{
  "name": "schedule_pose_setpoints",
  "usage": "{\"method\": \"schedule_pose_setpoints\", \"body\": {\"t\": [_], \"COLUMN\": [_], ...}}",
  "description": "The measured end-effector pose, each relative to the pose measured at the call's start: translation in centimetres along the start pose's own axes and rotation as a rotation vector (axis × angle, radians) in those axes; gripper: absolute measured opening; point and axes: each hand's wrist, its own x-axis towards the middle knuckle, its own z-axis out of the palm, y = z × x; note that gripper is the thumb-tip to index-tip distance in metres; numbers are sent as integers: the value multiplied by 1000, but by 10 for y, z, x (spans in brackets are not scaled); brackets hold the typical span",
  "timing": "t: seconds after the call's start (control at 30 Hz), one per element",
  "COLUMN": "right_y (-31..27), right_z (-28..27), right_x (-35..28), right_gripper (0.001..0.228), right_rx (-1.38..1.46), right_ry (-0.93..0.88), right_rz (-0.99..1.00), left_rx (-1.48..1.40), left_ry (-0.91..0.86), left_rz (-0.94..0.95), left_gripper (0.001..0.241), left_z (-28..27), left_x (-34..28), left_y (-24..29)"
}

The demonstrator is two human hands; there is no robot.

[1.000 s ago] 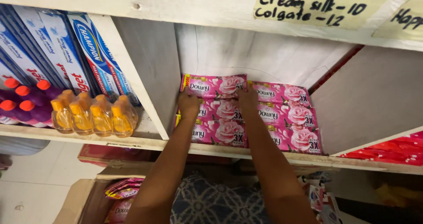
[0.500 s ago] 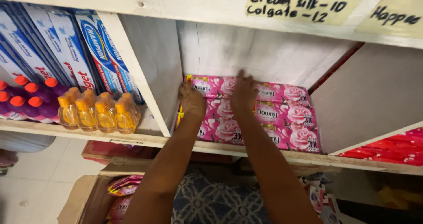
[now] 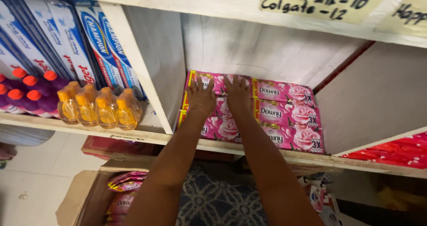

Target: Stocking low shelves with laundry detergent sachets from a cardboard box.

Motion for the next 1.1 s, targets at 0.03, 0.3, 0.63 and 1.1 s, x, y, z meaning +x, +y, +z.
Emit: {"method": "schedule_pose_setpoints", "body": {"t": [0.03,0.3,0.63,1.1], "right_y": [0,27,29,21], "right_z": [-3,12,5,-32], "right_x": [3,-6,-9,-36], "right_gripper": [61,55,55,52], "right_rx": [-1,219,189,268], "right_ry": [3,117,52,79], "right_rz": [-10,177,121,44], "left_rx": [-3,27,25,-107], "left_ry": [5,-38,-6,158], "left_rz": [-8,40,4,86], "left_gripper": [59,60,57,75], "left_z": [-5,-31,-25,-15], "left_x": [-1,-12,-9,-15], "left_y": [3,15,16,-15]}}
